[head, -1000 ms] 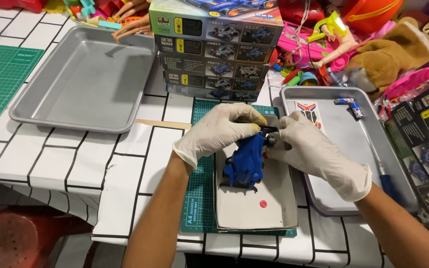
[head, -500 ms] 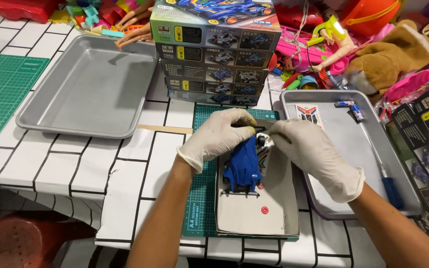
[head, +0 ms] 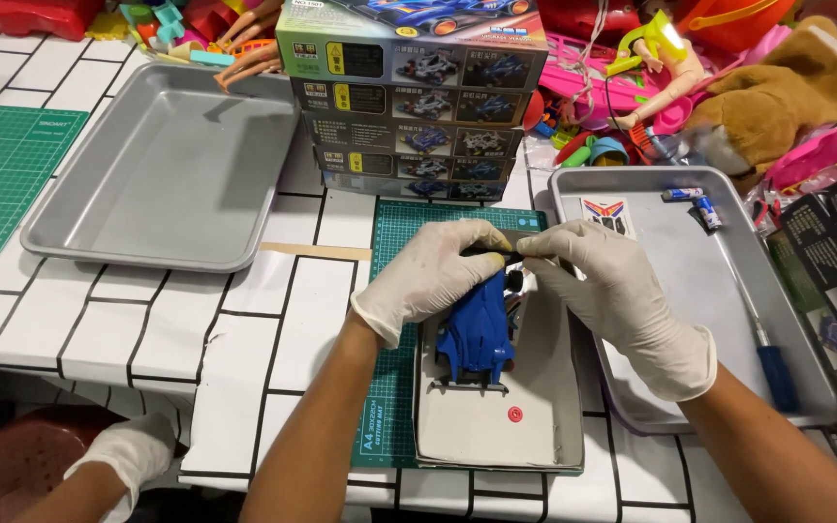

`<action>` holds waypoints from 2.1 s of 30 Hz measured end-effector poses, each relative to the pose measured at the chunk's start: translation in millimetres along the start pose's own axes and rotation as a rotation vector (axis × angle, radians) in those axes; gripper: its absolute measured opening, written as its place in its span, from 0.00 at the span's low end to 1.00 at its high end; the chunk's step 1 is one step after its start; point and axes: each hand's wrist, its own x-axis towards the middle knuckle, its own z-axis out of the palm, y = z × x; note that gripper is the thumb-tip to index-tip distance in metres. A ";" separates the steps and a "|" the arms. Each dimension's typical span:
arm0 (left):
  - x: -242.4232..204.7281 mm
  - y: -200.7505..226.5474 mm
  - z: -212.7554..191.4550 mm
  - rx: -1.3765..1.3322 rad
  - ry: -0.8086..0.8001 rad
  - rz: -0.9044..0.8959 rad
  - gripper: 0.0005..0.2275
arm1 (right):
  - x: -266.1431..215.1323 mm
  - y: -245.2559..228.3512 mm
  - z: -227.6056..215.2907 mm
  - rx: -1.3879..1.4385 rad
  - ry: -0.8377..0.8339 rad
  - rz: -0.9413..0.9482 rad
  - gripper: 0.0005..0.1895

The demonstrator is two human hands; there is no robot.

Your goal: The person assembles a blue toy car by attaching the body shell to the chassis and then securing the wheels. They handle the car parts and wheels, fitting them together by hand on a tray.

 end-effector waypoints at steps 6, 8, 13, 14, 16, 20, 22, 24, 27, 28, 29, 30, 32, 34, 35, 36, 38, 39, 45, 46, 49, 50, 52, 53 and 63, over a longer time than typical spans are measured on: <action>-1.1 0.7 2.7 -0.030 -0.005 0.016 0.10 | -1.8 -2.3 -0.4 -0.012 0.002 -0.076 0.08; -1.2 0.9 3.8 -0.051 0.004 0.019 0.10 | -2.9 -3.3 -0.7 0.007 0.008 -0.060 0.08; 0.0 1.9 3.5 -0.089 0.019 0.018 0.09 | -3.2 -3.3 -1.9 0.040 0.011 -0.049 0.08; 0.0 3.0 3.1 -0.093 0.020 0.021 0.09 | -3.0 -4.5 -1.9 0.055 0.019 -0.046 0.07; -1.0 4.0 3.4 -0.097 0.020 0.023 0.09 | -2.5 -5.5 -2.6 0.070 0.028 -0.043 0.07; -3.5 4.5 5.5 -0.103 0.016 0.043 0.09 | -1.1 -8.7 -7.1 0.072 0.019 -0.007 0.12; -3.8 4.1 5.7 -0.103 0.017 0.043 0.09 | -0.4 -10.8 -7.7 0.053 0.016 -0.020 0.12; -2.9 3.0 6.6 -0.090 0.012 0.051 0.10 | 0.3 -10.9 -7.3 0.056 0.016 -0.013 0.12; -3.0 2.0 7.1 -0.086 0.012 0.054 0.10 | -0.5 -13.5 -8.7 0.064 0.031 0.015 0.12; -3.0 3.0 6.8 -0.086 0.012 0.054 0.10 | -0.3 -14.4 -9.0 0.064 0.031 0.015 0.12; -3.0 3.9 6.5 -0.093 0.013 0.061 0.10 | -0.1 -15.4 -9.3 0.066 0.034 0.026 0.13; -2.8 5.0 5.8 -0.098 0.013 0.068 0.10 | 0.4 -16.4 -9.4 0.068 0.038 0.037 0.13; -4.1 5.8 5.5 -0.089 0.012 0.072 0.10 | -0.7 -16.4 -8.2 0.072 0.034 0.054 0.13; -4.6 6.3 5.8 -0.082 0.011 0.076 0.09 | -2.3 -16.0 -6.6 0.075 0.028 0.072 0.13; -4.4 6.6 6.1 -0.086 0.011 0.088 0.09 | -2.9 -15.6 -5.6 0.074 0.028 0.095 0.13; -4.1 7.2 6.2 -0.089 0.011 0.101 0.09 | -3.5 -15.2 -4.7 0.073 0.030 0.118 0.13; -4.5 8.2 5.8 -0.100 0.007 0.109 0.09 | -4.9 -11.9 -5.3 0.105 0.033 0.162 0.12; -4.8 8.7 5.4 -0.113 0.004 0.115 0.10 | -5.5 -10.4 -5.4 0.138 0.035 0.207 0.12; -4.7 2.3 9.1 -0.129 0.001 0.179 0.09 | -4.6 -11.4 -5.0 0.185 0.059 0.178 0.11; -5.1 2.1 8.9 -0.129 0.001 0.179 0.09 | -4.7 -11.2 -5.2 0.184 0.059 0.178 0.11; -6.1 1.7 8.4 -0.148 0.007 0.197 0.09 | -4.9 -13.7 -6.8 0.201 0.078 0.146 0.11; -5.4 1.6 7.6 -0.141 0.013 0.190 0.09 | -3.7 -16.2 -7.6 0.201 0.084 0.139 0.11; -4.6 3.0 6.7 -0.132 0.020 0.184 0.09 | -3.1 -17.9 -8.5 0.201 0.092 0.131 0.12; -4.5 4.1 6.6 -0.118 0.024 0.174 0.09 | -3.7 -17.0 -8.4 0.199 0.096 0.115 0.12; -13.2 16.1 4.7 -0.066 0.017 0.130 0.08 | -7.9 -22.9 -3.7 0.122 0.110 -0.051 0.12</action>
